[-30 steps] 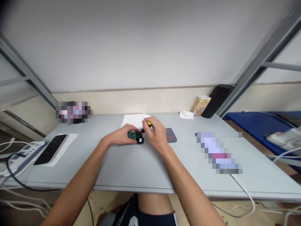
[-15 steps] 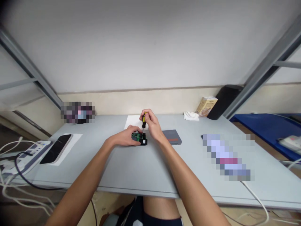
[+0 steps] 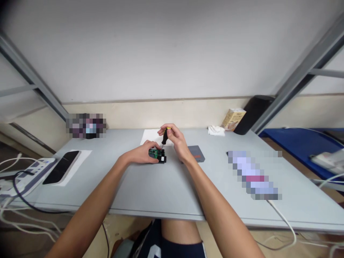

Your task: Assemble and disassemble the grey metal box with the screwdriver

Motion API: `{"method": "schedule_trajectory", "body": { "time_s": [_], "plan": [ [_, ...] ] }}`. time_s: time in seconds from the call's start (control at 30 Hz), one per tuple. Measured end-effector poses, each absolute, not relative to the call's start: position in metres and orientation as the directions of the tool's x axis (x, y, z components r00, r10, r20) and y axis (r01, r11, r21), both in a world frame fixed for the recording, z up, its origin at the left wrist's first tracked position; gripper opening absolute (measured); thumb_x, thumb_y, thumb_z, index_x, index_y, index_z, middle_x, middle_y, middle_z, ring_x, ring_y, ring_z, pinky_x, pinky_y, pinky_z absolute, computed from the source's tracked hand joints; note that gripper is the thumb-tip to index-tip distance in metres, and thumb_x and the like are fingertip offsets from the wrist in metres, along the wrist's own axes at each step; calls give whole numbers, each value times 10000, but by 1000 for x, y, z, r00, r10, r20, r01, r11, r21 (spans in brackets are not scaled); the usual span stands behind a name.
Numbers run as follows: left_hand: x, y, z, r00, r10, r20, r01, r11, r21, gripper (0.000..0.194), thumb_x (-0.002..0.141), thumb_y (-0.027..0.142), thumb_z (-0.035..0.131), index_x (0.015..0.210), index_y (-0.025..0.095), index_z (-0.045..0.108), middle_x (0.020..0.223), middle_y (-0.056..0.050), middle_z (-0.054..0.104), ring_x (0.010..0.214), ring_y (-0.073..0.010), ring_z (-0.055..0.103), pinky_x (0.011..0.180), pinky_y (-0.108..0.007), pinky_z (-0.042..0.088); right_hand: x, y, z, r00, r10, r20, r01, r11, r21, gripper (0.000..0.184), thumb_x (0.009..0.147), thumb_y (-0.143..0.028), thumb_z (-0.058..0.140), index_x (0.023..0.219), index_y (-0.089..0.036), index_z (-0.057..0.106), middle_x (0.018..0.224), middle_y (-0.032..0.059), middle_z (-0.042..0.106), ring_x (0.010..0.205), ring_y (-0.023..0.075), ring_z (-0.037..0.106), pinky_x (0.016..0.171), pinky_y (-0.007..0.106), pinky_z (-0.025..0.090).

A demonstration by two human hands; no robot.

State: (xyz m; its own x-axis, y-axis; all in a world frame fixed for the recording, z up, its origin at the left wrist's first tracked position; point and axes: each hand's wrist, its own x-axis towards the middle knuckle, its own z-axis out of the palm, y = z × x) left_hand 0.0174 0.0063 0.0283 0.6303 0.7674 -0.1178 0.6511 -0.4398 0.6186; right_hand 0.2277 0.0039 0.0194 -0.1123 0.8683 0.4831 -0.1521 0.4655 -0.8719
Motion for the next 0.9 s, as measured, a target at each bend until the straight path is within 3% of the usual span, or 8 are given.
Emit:
{"method": "schedule_trajectory", "body": {
  "time_s": [0.13, 0.2, 0.33, 0.43, 0.57, 0.73, 0.9],
  "plan": [
    [18, 5, 29, 615, 778, -131, 668, -425, 610, 552, 772, 379, 772, 1294, 252, 648, 1243, -75, 637, 1229, -309, 597, 1071, -415, 494, 225, 2, 22, -21, 856, 516, -55, 515, -856, 283, 874, -522, 766, 943, -258, 690, 1033, 44, 644, 863, 183, 600, 713, 313, 501],
    [18, 6, 29, 616, 776, -136, 670, -425, 609, 540, 777, 382, 766, 1290, 258, 653, 1238, -68, 647, 1226, -307, 597, 1073, -414, 490, 227, 2, 24, -49, 867, 495, -61, 492, -868, 283, 875, -513, 763, 1006, -268, 709, 969, 32, 632, 814, 177, 582, 701, 318, 499],
    [18, 7, 28, 630, 767, -123, 660, -445, 605, 513, 785, 391, 760, 1267, 246, 661, 1197, -67, 676, 1239, -314, 583, 1055, -409, 490, 231, 1, 27, -145, 872, 467, -129, 452, -883, 342, 943, -535, 665, 1178, -286, 670, 1009, 47, 683, 892, 207, 638, 789, 366, 529],
    [18, 8, 27, 640, 759, -120, 651, -453, 609, 510, 792, 389, 753, 1270, 240, 659, 1198, -71, 688, 1254, -317, 571, 1060, -416, 481, 230, 1, 24, -104, 864, 492, -123, 480, -869, 283, 960, -539, 642, 1039, -269, 675, 1072, 60, 693, 954, 216, 639, 836, 375, 523],
    [18, 9, 26, 646, 754, -116, 638, -452, 623, 525, 788, 388, 749, 1279, 236, 646, 1243, -71, 687, 1280, -320, 554, 1079, -426, 469, 229, 4, 20, 11, 873, 488, -117, 486, -866, 282, 863, -519, 762, 854, -255, 663, 925, 29, 627, 852, 192, 593, 771, 339, 502],
    [17, 12, 22, 648, 753, -114, 628, -444, 639, 524, 777, 389, 764, 1265, 240, 645, 1244, -69, 687, 1285, -314, 553, 1092, -433, 459, 230, 6, 22, -65, 911, 406, -213, 385, -898, 331, 878, -542, 706, 1077, -289, 629, 911, 28, 663, 858, 216, 649, 790, 373, 532],
    [17, 13, 20, 647, 754, -111, 621, -438, 650, 531, 773, 399, 773, 1263, 242, 642, 1244, -71, 691, 1296, -307, 554, 1091, -423, 458, 229, 4, 24, -54, 903, 427, -240, 403, -883, 361, 937, -609, 597, 861, -258, 561, 944, 72, 665, 917, 247, 661, 821, 407, 547]
  ]
}}
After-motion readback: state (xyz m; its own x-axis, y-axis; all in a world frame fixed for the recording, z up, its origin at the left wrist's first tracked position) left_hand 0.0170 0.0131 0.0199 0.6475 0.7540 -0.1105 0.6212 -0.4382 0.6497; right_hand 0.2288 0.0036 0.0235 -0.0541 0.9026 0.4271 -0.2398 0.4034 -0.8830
